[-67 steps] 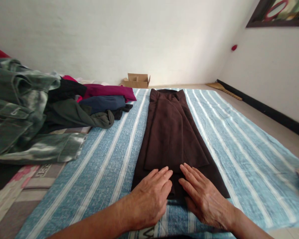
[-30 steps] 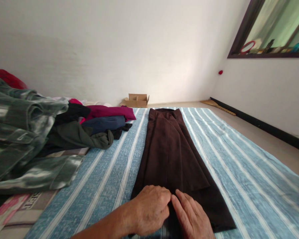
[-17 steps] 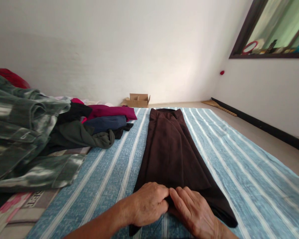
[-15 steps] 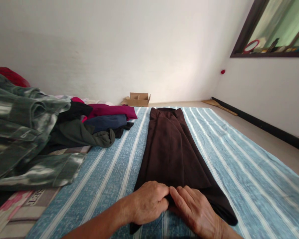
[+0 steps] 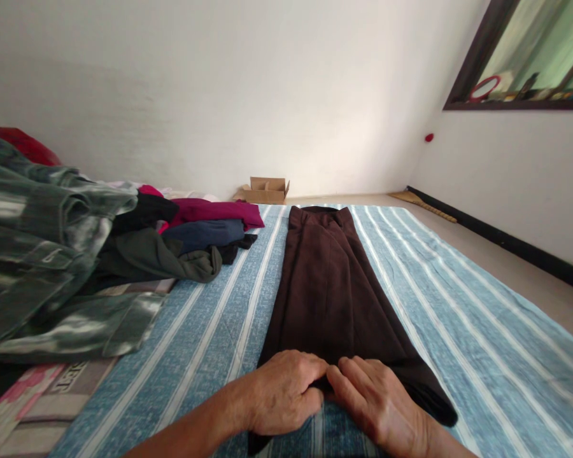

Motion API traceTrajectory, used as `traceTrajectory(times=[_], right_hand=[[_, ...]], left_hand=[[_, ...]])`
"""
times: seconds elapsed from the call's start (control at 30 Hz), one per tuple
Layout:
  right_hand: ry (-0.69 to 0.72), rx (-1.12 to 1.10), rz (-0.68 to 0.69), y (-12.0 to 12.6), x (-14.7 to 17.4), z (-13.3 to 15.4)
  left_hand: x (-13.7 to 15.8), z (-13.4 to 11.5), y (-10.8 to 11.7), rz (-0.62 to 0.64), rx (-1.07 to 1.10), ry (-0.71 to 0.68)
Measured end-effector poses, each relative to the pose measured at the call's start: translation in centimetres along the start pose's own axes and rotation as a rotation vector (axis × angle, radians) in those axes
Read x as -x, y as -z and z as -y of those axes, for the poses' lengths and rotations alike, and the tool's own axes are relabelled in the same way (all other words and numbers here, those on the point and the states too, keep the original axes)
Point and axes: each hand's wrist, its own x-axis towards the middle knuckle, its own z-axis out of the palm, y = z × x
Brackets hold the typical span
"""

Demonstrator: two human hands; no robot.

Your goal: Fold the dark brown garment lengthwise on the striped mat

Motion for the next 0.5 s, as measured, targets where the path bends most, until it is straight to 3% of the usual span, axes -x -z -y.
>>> traceTrajectory(times=[0.23, 0.5], right_hand=[[-0.024, 0.075, -0.072, 0.2, -0.3, 0.2], [-0.059, 0.009, 0.062, -0.6, -0.5, 0.1]], left_hand=[[0.2, -0.1, 0.0, -0.002, 0.054, -0.031], [0.2, 0.3, 1.6, 0.090, 0.144, -0.044]])
